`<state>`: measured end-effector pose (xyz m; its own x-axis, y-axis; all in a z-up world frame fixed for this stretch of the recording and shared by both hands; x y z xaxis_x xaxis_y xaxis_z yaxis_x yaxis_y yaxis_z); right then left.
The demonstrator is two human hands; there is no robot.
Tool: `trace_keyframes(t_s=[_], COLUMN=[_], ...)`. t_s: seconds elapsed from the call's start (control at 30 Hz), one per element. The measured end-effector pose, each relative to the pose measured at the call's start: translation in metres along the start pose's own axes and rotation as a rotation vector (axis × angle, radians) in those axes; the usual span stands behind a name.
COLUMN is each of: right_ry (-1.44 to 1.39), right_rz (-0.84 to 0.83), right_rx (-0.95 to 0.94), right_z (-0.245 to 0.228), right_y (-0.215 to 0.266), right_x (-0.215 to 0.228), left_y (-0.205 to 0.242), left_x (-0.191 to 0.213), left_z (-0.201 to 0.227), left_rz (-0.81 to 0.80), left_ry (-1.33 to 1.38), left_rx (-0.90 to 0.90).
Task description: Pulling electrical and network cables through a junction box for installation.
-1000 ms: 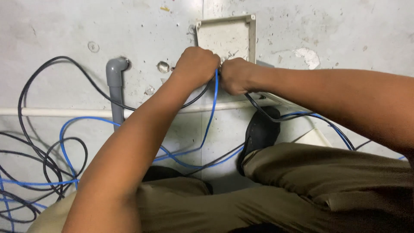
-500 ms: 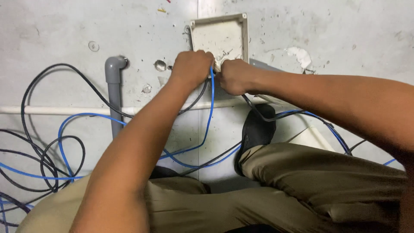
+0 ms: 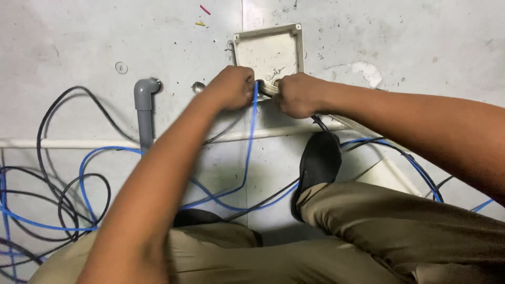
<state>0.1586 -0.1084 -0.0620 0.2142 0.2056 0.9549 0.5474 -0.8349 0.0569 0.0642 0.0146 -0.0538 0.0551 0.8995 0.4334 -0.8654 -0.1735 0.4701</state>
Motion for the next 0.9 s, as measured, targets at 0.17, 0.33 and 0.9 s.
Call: trace_keyframes(t_s=[0.17, 0.33, 0.9], right_ry=[-0.23, 0.07, 0.072], right_rz=[-0.74, -0.226, -0.45], right_rx=[-0.613, -0.044, -0.125], right_z=[-0.011, -0.012, -0.01], right_y=[-0.005, -0.015, -0.028], right_x=[0.014, 0.014, -0.002], left_y=[0.06, 0.074, 0.055], left_x=[-0.027, 0.008, 0.024], left_z=[0.021, 0.019, 0.064], left_rz=[-0.084, 0.14, 0.243], left_ry=[1.034, 0.444, -0.425], left_rx=[0.636, 0.487, 0.017])
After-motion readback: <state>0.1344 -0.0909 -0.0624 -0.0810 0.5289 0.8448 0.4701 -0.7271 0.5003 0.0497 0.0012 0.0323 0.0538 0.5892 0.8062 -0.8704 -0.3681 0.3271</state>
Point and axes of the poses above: each hand's wrist, its own y-axis away from the middle knuckle, its own x-axis out of the back of the hand, z = x × y, the point moved 7 cm from there along -y, towards the middle knuckle, and after that the axes turned 13 degrees about y, right-handed, at the moved point
